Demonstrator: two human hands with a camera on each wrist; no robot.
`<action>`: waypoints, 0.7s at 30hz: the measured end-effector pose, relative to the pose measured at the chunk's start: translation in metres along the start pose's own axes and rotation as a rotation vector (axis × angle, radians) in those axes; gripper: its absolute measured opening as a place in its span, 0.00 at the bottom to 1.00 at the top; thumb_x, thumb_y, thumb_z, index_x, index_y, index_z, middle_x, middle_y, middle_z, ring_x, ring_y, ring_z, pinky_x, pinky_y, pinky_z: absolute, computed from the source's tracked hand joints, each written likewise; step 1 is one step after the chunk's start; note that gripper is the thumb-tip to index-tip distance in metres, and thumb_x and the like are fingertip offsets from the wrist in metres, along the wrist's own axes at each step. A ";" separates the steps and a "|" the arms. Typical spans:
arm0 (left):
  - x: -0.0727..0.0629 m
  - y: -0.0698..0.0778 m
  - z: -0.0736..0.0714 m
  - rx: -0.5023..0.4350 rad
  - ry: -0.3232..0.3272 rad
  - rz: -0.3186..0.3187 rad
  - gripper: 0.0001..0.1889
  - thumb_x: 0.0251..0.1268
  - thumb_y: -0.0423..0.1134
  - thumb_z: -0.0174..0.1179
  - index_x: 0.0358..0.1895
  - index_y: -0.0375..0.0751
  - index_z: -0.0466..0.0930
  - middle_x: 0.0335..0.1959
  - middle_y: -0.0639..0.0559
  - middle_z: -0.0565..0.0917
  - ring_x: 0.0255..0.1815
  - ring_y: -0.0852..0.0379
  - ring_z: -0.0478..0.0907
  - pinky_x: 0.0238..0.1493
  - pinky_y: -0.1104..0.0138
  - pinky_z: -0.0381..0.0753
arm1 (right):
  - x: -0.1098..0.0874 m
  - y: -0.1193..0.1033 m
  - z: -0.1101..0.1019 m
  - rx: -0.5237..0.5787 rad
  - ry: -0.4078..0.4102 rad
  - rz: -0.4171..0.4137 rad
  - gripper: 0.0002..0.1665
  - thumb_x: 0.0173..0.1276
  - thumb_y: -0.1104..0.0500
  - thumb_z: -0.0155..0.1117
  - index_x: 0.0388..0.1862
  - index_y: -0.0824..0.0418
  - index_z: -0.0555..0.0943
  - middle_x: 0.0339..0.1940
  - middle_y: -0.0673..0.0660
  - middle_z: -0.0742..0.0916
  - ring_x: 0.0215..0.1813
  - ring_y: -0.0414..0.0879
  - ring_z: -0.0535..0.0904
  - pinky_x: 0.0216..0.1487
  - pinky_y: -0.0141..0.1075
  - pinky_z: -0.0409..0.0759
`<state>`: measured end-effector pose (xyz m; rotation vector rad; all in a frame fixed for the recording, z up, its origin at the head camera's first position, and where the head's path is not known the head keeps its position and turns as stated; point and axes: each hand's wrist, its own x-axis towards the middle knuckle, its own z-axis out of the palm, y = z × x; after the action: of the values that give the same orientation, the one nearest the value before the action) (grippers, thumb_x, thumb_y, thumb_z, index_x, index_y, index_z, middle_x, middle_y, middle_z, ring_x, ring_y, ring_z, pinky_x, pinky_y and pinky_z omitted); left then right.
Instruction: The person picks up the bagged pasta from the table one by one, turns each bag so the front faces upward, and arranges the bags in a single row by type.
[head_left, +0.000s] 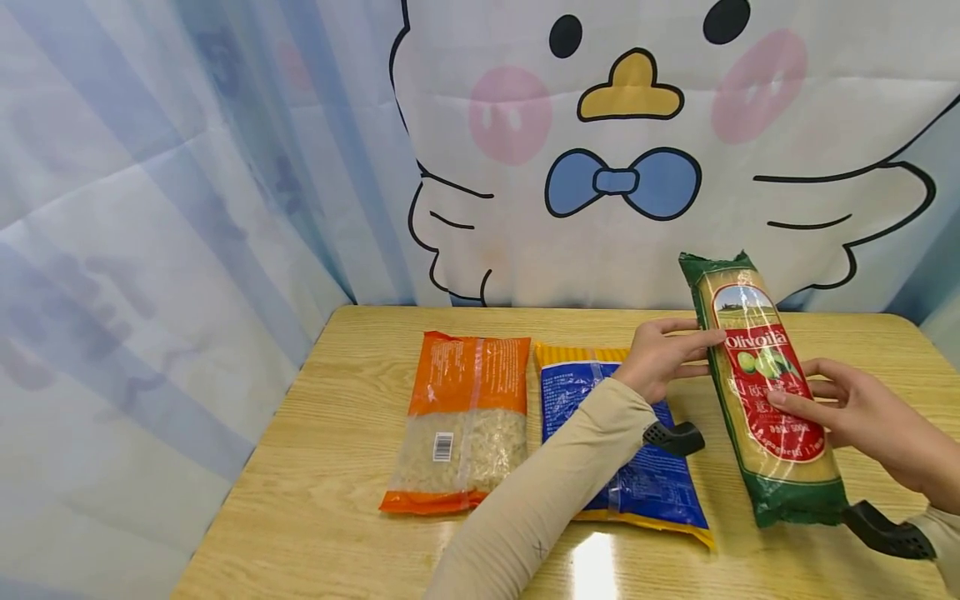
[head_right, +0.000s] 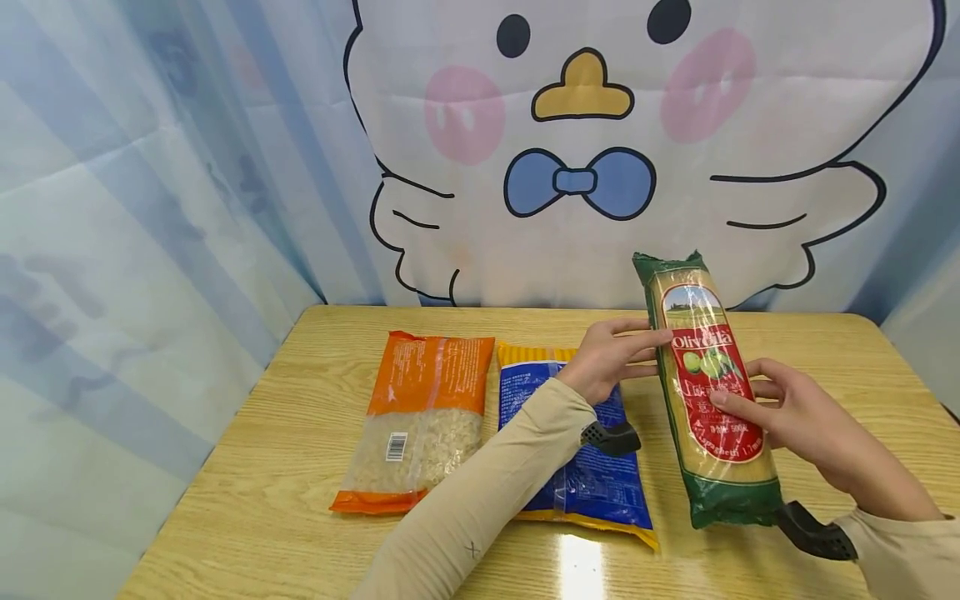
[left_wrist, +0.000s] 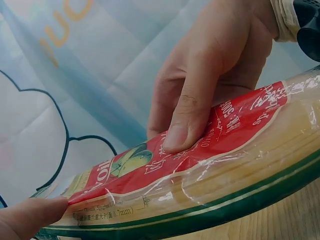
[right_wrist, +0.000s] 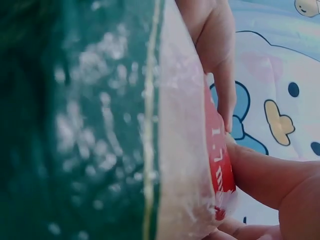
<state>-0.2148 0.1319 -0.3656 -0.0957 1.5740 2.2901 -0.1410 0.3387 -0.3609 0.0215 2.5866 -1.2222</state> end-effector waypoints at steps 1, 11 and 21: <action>0.000 0.000 0.000 -0.003 0.009 0.002 0.10 0.59 0.32 0.71 0.44 0.40 0.83 0.34 0.44 0.86 0.41 0.42 0.87 0.47 0.48 0.85 | 0.000 0.000 0.000 -0.006 -0.001 0.001 0.42 0.78 0.46 0.54 0.68 0.80 0.53 0.48 0.68 0.83 0.38 0.47 0.84 0.36 0.41 0.87; 0.001 -0.006 -0.003 -0.019 0.060 0.001 0.10 0.59 0.30 0.69 0.44 0.40 0.83 0.34 0.41 0.87 0.42 0.40 0.87 0.45 0.48 0.86 | -0.001 0.007 -0.002 -0.077 -0.071 -0.019 0.44 0.79 0.46 0.52 0.72 0.79 0.49 0.57 0.78 0.78 0.47 0.55 0.83 0.42 0.48 0.86; 0.001 -0.007 -0.003 -0.070 0.064 -0.024 0.10 0.57 0.29 0.70 0.42 0.43 0.84 0.33 0.41 0.87 0.41 0.39 0.87 0.43 0.47 0.85 | -0.002 0.016 -0.003 -0.034 -0.070 -0.022 0.44 0.79 0.47 0.51 0.73 0.78 0.47 0.56 0.74 0.79 0.44 0.48 0.84 0.42 0.49 0.85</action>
<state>-0.2135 0.1311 -0.3736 -0.2068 1.5145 2.3452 -0.1375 0.3515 -0.3701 -0.0554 2.5529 -1.1655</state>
